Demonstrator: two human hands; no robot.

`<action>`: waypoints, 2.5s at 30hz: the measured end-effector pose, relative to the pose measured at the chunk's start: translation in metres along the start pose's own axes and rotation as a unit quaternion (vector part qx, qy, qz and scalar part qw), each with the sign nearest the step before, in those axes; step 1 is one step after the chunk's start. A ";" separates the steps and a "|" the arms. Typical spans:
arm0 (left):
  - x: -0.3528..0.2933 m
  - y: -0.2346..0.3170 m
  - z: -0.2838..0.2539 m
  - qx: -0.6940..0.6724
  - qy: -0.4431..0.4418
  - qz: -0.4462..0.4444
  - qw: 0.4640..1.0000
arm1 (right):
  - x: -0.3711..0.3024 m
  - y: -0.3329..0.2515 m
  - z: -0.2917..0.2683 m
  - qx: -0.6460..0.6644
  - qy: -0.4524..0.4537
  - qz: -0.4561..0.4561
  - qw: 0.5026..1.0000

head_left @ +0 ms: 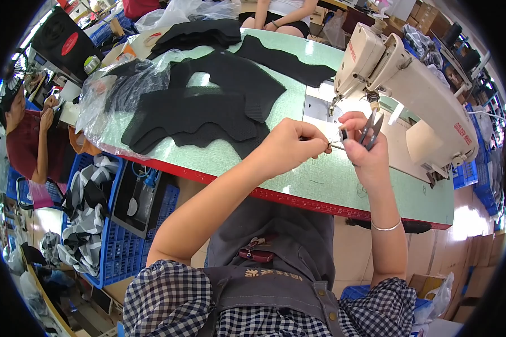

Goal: Preparing small circular components and attaching them to fabric pieces using a small tool.

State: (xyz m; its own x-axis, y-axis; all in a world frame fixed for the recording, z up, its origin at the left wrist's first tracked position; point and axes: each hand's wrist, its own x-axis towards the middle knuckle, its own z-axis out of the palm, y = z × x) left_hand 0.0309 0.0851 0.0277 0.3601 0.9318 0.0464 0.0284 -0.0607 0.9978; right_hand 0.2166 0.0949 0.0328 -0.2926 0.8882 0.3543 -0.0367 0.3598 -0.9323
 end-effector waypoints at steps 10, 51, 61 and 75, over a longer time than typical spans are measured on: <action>-0.005 0.019 -0.007 -0.084 -0.003 -0.054 0.995 | 0.006 -0.011 -0.016 0.041 -0.069 0.053 0.995; -0.014 0.004 -0.013 0.088 0.019 -0.006 0.996 | -0.002 -0.012 -0.007 -0.130 -0.044 0.002 0.991; -0.008 0.013 -0.003 0.012 0.015 -0.001 1.000 | -0.002 -0.015 -0.002 -0.211 -0.048 -0.044 0.975; -0.008 0.003 0.006 -0.131 -0.059 -0.004 0.990 | -0.008 0.007 -0.005 0.142 -0.012 0.057 0.988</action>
State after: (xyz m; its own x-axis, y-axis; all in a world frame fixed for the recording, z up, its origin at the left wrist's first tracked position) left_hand 0.0340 0.0752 0.0297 0.4672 0.8828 0.0480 -0.2048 0.0552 0.9772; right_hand 0.2231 0.0916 0.0233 -0.3335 0.9096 0.2478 -0.2685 0.1603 -0.9499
